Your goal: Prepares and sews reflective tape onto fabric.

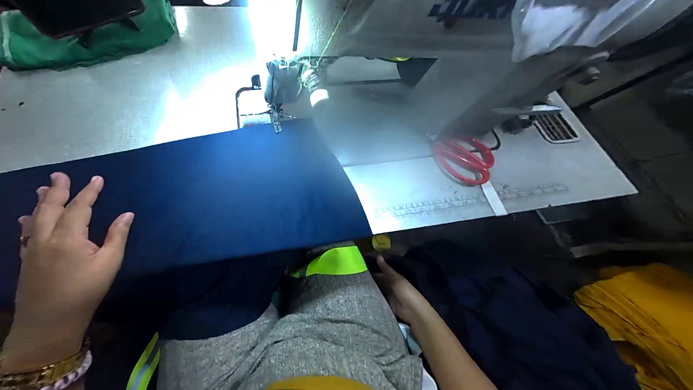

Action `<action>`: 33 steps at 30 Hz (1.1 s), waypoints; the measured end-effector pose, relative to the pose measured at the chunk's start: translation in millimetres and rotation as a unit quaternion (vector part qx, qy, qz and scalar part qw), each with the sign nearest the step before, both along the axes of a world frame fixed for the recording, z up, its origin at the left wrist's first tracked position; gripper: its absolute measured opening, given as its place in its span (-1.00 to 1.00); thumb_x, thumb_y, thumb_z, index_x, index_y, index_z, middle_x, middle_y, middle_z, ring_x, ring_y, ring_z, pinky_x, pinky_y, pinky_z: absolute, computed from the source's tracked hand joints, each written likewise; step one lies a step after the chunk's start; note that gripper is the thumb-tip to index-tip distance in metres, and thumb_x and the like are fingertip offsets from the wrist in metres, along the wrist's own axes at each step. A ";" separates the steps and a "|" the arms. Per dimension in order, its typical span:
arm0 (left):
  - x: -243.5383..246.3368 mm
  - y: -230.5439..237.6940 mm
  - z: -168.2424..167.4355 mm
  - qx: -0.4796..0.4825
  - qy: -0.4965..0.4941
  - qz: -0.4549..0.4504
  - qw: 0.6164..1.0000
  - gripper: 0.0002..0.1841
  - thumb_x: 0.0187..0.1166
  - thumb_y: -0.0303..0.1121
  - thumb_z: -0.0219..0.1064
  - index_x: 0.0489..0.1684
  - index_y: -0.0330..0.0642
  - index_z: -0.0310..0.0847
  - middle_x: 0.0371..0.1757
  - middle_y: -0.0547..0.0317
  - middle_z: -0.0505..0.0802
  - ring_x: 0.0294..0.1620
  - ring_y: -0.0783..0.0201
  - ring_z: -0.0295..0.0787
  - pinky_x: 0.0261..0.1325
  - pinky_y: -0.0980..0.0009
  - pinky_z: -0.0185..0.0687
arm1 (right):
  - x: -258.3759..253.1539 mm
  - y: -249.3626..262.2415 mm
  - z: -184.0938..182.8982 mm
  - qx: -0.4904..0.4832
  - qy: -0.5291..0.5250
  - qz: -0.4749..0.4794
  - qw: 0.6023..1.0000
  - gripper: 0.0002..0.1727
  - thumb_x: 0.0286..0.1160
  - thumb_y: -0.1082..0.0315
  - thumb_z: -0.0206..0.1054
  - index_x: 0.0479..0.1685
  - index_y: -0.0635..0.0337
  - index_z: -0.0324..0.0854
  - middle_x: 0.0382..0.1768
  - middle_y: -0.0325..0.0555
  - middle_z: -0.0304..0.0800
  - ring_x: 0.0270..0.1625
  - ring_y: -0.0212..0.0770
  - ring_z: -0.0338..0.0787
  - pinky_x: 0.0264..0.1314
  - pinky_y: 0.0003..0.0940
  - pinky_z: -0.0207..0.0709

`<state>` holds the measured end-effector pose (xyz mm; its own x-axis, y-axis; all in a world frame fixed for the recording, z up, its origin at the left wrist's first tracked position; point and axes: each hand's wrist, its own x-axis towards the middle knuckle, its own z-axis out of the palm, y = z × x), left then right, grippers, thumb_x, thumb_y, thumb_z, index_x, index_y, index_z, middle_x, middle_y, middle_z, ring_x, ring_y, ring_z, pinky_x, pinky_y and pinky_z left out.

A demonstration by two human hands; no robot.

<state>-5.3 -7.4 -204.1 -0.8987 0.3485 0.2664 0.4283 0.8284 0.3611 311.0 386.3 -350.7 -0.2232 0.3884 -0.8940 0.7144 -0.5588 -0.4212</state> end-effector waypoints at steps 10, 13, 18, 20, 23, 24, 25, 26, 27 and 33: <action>79.5 55.3 42.4 0.121 0.026 -0.228 0.966 -0.64 0.72 -0.13 0.23 0.33 -0.04 0.73 0.50 0.10 0.71 0.56 0.23 0.57 0.56 0.22 0.51 | -123.7 -15.9 76.6 0.261 -0.162 0.565 0.766 -0.29 0.80 -0.19 -0.02 0.41 0.28 0.64 0.39 0.32 0.69 0.53 0.28 0.62 0.55 0.30 0.39; 91.9 69.2 30.8 0.153 0.002 -0.246 0.957 -0.68 0.73 -0.14 0.23 0.32 0.09 0.74 0.48 0.24 0.73 0.56 0.27 0.58 0.55 0.21 0.55 | -112.6 -0.6 62.8 0.217 -0.111 0.485 0.840 -0.42 0.67 -0.10 0.28 0.27 0.27 0.70 0.18 0.28 0.79 0.26 0.20 0.78 0.37 0.24 0.55; 119.2 90.5 -0.1 0.196 -0.164 -0.327 0.910 -0.69 0.76 -0.15 0.22 0.31 0.05 0.75 0.28 0.28 0.85 0.33 0.37 0.75 0.38 0.30 0.71 | -46.8 0.8 52.7 0.281 0.109 0.219 0.928 -0.77 0.47 0.34 0.40 -0.06 0.34 0.72 -0.23 0.02 0.82 -0.22 -0.17 0.84 -0.10 -0.13 0.77; 127.3 104.5 -11.2 0.174 -0.242 -0.346 0.889 -0.60 0.82 -0.05 0.11 0.41 0.04 0.71 0.32 0.27 0.83 0.36 0.38 0.73 0.42 0.29 0.67 | -33.9 -21.0 80.1 0.296 0.332 0.119 0.888 -0.94 0.30 0.34 0.44 -0.38 0.07 0.67 -0.41 -0.30 0.76 -0.37 -0.42 0.75 -0.30 -0.44 0.68; 139.2 123.6 -9.0 0.202 -0.417 -0.374 0.803 -0.36 0.84 0.17 -0.19 0.55 0.00 0.61 0.52 0.23 0.73 0.59 0.35 0.55 0.64 0.16 0.44 | -36.5 -56.0 148.5 0.173 0.553 0.156 0.800 -0.80 0.48 0.31 0.49 0.02 -0.16 0.74 -0.09 -0.40 0.88 -0.06 -0.48 0.85 0.02 -0.49 0.78; 141.6 128.8 -5.1 0.261 -0.494 -0.388 0.733 -0.27 0.80 0.26 -0.21 0.53 -0.10 0.60 0.48 0.21 0.73 0.56 0.40 0.56 0.64 0.23 0.44 | -41.6 -66.8 168.0 0.153 0.573 0.179 0.785 -0.75 0.52 0.42 0.42 0.10 -0.11 0.70 -0.05 -0.39 0.87 -0.04 -0.49 0.85 0.03 -0.51 0.77; 143.7 134.6 -0.7 0.341 -0.568 -0.388 0.641 -0.22 0.74 0.32 -0.14 0.49 -0.19 0.58 0.40 0.24 0.76 0.45 0.48 0.61 0.57 0.35 0.49 | -46.4 -75.5 184.2 0.145 0.575 0.200 0.780 -0.72 0.54 0.50 0.36 0.13 -0.05 0.67 -0.02 -0.39 0.87 -0.02 -0.51 0.84 0.04 -0.53 0.76; 143.2 141.1 5.4 0.414 -0.621 -0.385 0.543 -0.24 0.71 0.31 -0.03 0.53 -0.20 0.51 0.38 0.24 0.77 0.42 0.46 0.65 0.54 0.36 0.53 | -50.6 -81.4 196.0 0.145 0.570 0.224 0.777 -0.72 0.57 0.53 0.30 0.15 0.01 0.65 0.01 -0.39 0.86 0.01 -0.53 0.82 0.06 -0.54 0.75; 139.5 147.0 14.7 0.478 -0.640 -0.384 0.463 -0.31 0.76 0.17 0.06 0.64 -0.20 0.41 0.46 0.14 0.73 0.46 0.34 0.64 0.56 0.29 0.52 | -53.8 -85.1 203.1 0.144 0.564 0.250 0.774 -0.75 0.61 0.52 0.27 0.16 0.08 0.64 0.06 -0.37 0.84 0.05 -0.53 0.81 0.10 -0.52 0.75; 111.5 111.3 68.4 0.428 -0.322 -0.259 0.804 -0.69 0.75 -0.26 0.22 0.32 -0.20 0.58 0.31 0.08 0.76 0.37 0.25 0.69 0.42 0.23 0.66 | -80.5 -96.4 208.5 0.156 0.569 0.227 0.775 -0.87 0.69 0.47 0.25 0.08 0.14 0.59 -0.04 -0.34 0.86 0.02 -0.46 0.84 0.15 -0.40 0.77</action>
<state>106.2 104.0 -135.8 -0.7402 0.6564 0.1460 0.1321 -0.0710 0.9887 230.6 290.0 -142.2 -0.9751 0.1963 0.1035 -0.1255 -0.1031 -0.9867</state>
